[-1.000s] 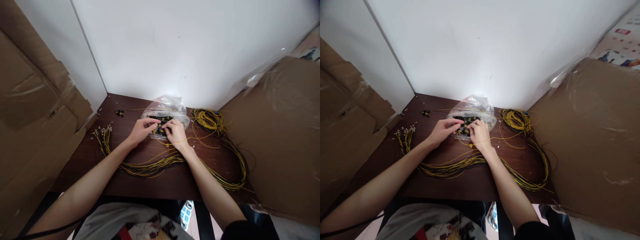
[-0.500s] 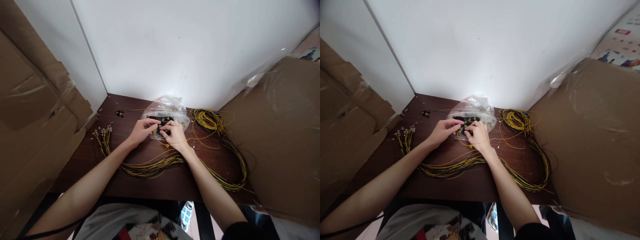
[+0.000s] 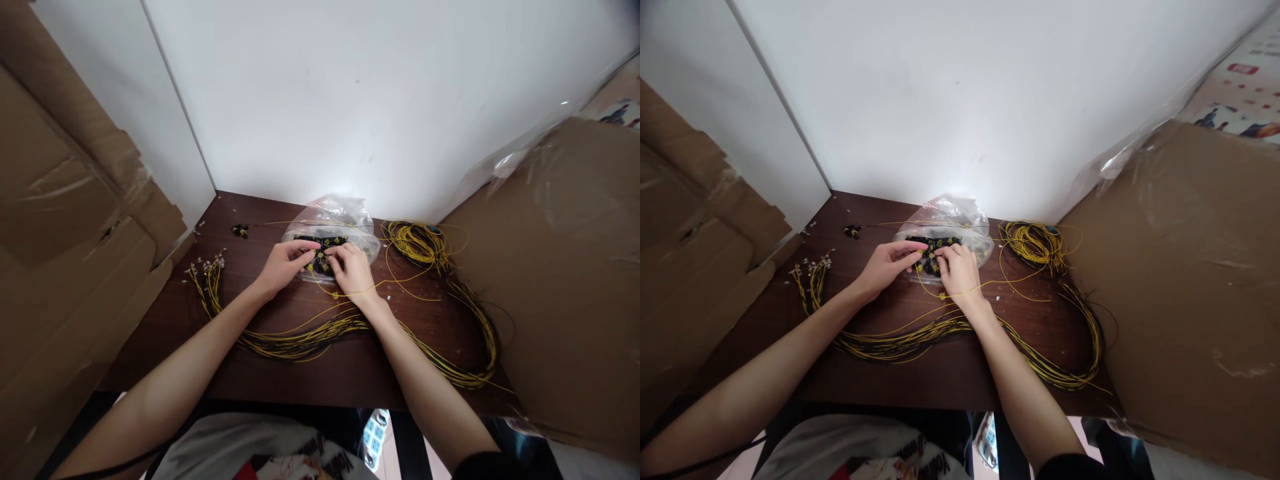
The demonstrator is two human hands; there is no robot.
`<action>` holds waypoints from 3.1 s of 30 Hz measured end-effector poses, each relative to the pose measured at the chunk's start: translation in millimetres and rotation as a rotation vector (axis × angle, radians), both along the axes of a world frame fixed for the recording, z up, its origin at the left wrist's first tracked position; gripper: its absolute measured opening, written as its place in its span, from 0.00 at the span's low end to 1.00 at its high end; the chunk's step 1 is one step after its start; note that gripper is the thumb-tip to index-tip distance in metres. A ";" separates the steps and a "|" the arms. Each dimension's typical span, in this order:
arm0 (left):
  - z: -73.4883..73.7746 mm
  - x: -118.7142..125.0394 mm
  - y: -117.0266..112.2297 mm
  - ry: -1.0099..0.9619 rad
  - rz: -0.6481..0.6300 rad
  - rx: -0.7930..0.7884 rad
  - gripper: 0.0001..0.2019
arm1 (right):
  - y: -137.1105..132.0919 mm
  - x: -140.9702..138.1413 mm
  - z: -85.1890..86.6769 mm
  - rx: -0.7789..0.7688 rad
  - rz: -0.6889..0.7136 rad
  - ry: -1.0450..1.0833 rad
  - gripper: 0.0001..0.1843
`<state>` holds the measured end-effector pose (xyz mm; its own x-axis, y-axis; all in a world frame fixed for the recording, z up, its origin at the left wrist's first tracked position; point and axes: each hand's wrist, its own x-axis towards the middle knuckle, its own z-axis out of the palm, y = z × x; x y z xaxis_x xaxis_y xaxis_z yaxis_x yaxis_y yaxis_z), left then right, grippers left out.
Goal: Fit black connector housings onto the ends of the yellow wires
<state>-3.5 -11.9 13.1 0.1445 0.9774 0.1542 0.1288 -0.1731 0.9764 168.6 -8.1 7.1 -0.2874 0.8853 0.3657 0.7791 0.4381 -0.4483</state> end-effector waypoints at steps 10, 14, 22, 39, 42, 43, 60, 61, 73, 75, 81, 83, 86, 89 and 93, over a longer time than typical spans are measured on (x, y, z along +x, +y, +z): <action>-0.5 0.9 0.3 -0.023 0.006 -0.011 0.14 | 2.8 4.0 -2.8 0.030 -0.060 0.010 0.17; -0.8 1.1 0.4 -0.029 0.008 -0.009 0.15 | 2.8 4.3 -3.1 0.037 -0.064 -0.007 0.15; 0.3 1.7 -0.3 -0.044 0.003 -0.022 0.13 | 1.1 3.4 -1.7 0.023 -0.057 -0.075 0.13; 1.2 1.3 0.3 0.026 -0.013 -0.037 0.15 | -1.6 2.4 2.4 -0.049 -0.099 -0.145 0.10; 1.1 1.2 0.2 0.023 -0.012 -0.042 0.15 | -1.4 2.3 2.4 -0.025 -0.096 -0.093 0.11; 0.9 1.1 0.3 0.021 -0.012 -0.042 0.15 | -1.4 2.1 2.2 -0.011 -0.083 -0.066 0.12; 0.6 0.8 1.0 0.040 -0.025 -0.036 0.13 | -1.2 1.8 0.2 0.037 0.019 -0.063 0.12; 0.4 0.7 1.1 0.039 -0.029 -0.035 0.13 | -1.9 1.3 0.9 0.044 0.037 -0.072 0.12; -0.7 0.1 1.5 0.048 -0.040 -0.023 0.13 | -2.9 -0.1 0.4 0.024 0.058 -0.078 0.08; -1.7 0.0 2.1 0.046 -0.040 -0.025 0.14 | -3.5 -0.6 1.2 0.035 0.053 -0.039 0.08; -1.6 0.0 1.5 0.046 -0.033 -0.032 0.14 | -0.7 -3.3 3.9 -0.012 0.065 0.338 0.07; -0.7 0.0 1.0 0.043 -0.036 -0.033 0.14 | 0.9 -5.6 2.9 -0.154 0.092 0.583 0.07; 0.0 -0.1 0.6 0.043 -0.044 -0.024 0.13 | 2.0 -9.3 1.1 -0.347 0.114 0.878 0.10; -0.1 0.0 0.4 0.048 -0.040 -0.017 0.14 | 1.2 -11.5 0.8 -0.411 0.110 0.957 0.13; 0.0 0.2 -0.3 0.041 -0.024 -0.011 0.14 | -0.4 -12.1 -0.1 -0.341 0.096 0.914 0.13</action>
